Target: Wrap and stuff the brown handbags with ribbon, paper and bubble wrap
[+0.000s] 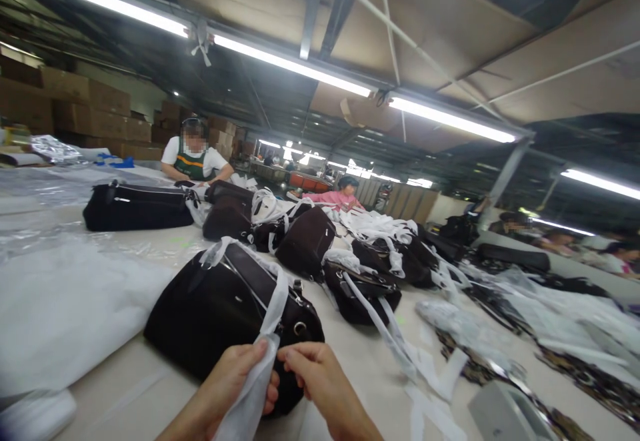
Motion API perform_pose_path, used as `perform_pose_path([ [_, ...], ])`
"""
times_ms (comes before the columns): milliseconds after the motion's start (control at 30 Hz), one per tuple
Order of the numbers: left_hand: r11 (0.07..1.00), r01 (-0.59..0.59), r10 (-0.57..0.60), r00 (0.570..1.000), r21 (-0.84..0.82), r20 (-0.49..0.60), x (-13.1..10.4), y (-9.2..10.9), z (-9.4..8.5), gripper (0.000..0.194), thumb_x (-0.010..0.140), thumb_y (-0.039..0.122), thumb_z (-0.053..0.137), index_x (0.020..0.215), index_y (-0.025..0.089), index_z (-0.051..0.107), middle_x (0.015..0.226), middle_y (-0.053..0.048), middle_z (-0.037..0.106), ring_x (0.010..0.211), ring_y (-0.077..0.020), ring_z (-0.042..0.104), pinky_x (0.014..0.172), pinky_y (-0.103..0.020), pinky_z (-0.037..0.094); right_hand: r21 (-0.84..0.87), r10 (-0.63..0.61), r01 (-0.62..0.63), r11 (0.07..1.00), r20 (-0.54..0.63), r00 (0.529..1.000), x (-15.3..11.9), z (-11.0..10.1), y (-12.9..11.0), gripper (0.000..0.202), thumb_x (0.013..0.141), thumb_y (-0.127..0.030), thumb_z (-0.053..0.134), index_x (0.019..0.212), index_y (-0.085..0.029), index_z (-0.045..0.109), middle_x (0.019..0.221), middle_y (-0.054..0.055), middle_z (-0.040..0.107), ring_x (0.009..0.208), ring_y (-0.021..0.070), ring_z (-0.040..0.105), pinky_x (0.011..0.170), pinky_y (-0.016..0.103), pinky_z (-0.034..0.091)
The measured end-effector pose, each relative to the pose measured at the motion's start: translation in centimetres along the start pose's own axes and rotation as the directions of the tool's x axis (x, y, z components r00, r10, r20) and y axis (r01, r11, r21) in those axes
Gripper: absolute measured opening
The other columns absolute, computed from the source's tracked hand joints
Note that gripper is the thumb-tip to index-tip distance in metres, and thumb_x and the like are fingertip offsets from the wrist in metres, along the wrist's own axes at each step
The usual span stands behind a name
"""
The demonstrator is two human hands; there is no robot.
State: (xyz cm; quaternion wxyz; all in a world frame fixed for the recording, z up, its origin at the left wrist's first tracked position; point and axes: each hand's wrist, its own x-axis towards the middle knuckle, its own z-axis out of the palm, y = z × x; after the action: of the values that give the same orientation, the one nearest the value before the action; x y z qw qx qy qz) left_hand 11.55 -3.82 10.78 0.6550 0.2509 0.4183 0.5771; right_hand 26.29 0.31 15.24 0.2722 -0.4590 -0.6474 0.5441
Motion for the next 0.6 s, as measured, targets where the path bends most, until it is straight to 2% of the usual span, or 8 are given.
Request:
perform_pose_path([
  [133,1.0,-0.006,0.006,1.0,0.026,0.016,-0.2,0.1,0.0,0.056,0.073,0.066,0.067,0.082,0.01,0.06,0.052,-0.008,0.064,0.042,-0.0177,0.059,0.043,-0.027,0.048,-0.009,0.026,-0.026,1.0,0.063,0.998,0.7,0.6,-0.5,0.05,0.065,-0.064,0.067,0.061,-0.014,0.061,0.048,-0.006,0.04,0.047,0.0066,0.031,0.045,0.024,0.018],
  [233,0.999,-0.034,0.031,0.998,0.034,0.063,0.0,-0.3,-0.2,0.058,0.075,0.067,0.064,0.082,0.009,0.064,0.054,-0.009,0.066,0.041,-0.0173,0.059,0.044,-0.027,0.047,0.0,0.03,-0.03,1.0,0.114,0.993,1.3,1.0,-0.6,0.053,0.062,-0.066,0.071,0.061,-0.014,0.059,0.047,-0.007,0.039,0.044,0.005,0.031,0.044,0.022,0.017],
  [367,0.998,-0.037,0.039,0.999,0.052,-0.021,0.6,-1.4,0.0,0.065,0.072,0.073,0.061,0.067,0.008,0.065,0.048,-0.01,0.063,0.037,-0.0165,0.055,0.04,-0.026,0.043,0.176,0.119,-0.154,0.972,0.196,0.973,2.2,2.0,0.6,0.053,0.059,-0.066,0.074,0.062,-0.017,0.053,0.045,-0.008,0.04,0.038,0.0068,0.039,0.041,0.022,0.023],
  [433,0.998,-0.046,0.048,0.997,0.031,-0.064,0.6,-1.8,0.5,0.067,0.071,0.074,0.061,0.062,0.008,0.065,0.047,-0.011,0.062,0.035,-0.0155,0.053,0.039,-0.026,0.041,0.253,0.143,-0.201,0.947,0.228,0.963,2.6,2.6,1.4,0.052,0.057,-0.063,0.076,0.067,-0.017,0.055,0.045,-0.008,0.043,0.036,0.0081,0.04,0.039,0.022,0.025],
  [500,0.998,-0.055,0.052,0.996,-0.029,-0.078,0.4,-1.9,0.9,0.065,0.071,0.073,0.063,0.064,0.008,0.065,0.05,-0.011,0.064,0.038,-0.0157,0.054,0.04,-0.026,0.043,0.328,0.137,-0.214,0.92,0.242,0.961,2.9,2.9,2.0,0.048,0.056,-0.057,0.079,0.07,-0.016,0.057,0.045,-0.008,0.044,0.036,0.0075,0.038,0.038,0.022,0.025],
  [600,0.991,-0.056,0.044,0.994,-0.123,-0.1,0.1,-1.9,1.3,0.062,0.073,0.069,0.065,0.073,0.007,0.066,0.051,-0.01,0.064,0.04,-0.0164,0.056,0.042,-0.026,0.045,0.439,0.193,-0.31,0.843,0.291,0.937,3.2,3.0,2.5,0.041,0.058,-0.051,0.077,0.063,-0.019,0.052,0.042,-0.009,0.039,0.036,0.0066,0.034,0.038,0.021,0.024],
])
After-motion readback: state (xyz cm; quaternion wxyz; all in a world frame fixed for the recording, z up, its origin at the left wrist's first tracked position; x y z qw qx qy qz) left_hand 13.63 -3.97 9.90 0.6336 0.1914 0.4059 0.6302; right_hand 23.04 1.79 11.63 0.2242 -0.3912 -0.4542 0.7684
